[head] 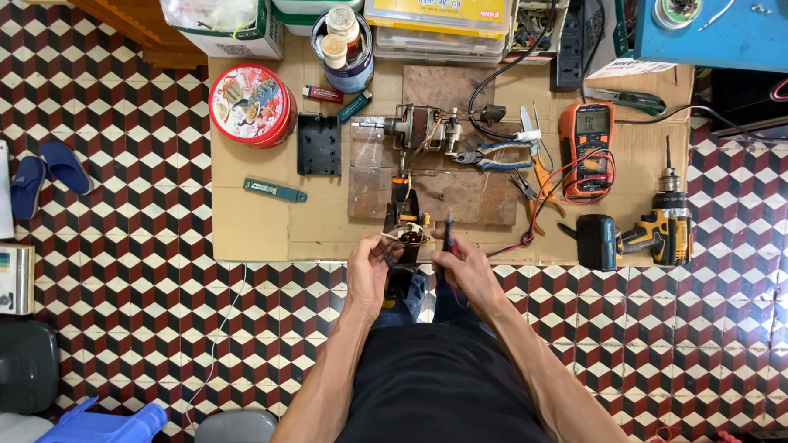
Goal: The person repairs a small electrical component, likely a fan capacitor, by stripping wires, twisting them together, and securing them with electrical tape. They use pliers and a multimeter during the process.
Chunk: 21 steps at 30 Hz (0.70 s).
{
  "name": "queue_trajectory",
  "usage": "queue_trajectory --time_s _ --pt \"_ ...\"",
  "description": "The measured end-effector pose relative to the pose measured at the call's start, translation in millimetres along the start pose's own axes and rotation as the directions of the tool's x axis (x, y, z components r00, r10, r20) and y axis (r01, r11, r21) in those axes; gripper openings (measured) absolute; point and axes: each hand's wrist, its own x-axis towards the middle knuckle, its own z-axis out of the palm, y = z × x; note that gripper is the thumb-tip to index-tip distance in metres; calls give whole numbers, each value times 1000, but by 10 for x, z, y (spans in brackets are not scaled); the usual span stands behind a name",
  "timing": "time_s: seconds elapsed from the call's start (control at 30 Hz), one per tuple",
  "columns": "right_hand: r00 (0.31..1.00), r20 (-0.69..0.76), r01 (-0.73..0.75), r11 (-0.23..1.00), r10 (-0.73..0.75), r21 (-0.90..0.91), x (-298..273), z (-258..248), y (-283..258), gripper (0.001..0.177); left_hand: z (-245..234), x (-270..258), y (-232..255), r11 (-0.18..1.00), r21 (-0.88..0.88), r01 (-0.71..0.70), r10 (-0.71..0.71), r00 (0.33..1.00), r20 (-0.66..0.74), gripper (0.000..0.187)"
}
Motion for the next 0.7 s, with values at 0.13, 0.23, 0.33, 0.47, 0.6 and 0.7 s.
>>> queue_trajectory --time_s 0.13,0.23,0.33,0.47,0.6,0.7 --pt "999 46 8 997 -11 74 129 146 -52 21 -15 -6 9 999 -49 8 -6 1000 27 19" --pt "1000 23 -3 992 0 130 174 188 -49 21 4 -18 32 999 -34 -5 5 1000 25 21" --pt "1000 22 11 990 -14 137 211 202 -56 19 34 -36 37 1000 5 -1 1 1000 -4 18" --pt "999 21 31 996 -33 83 263 223 -104 21 18 -30 59 979 202 -12 31 995 -90 23" --pt "998 51 39 997 -42 62 293 224 -152 19 -3 -30 124 754 657 7 166 965 -202 25" --pt "995 56 81 997 -80 -7 318 234 -172 22 36 -76 214 357 868 -345 518 847 124 34"
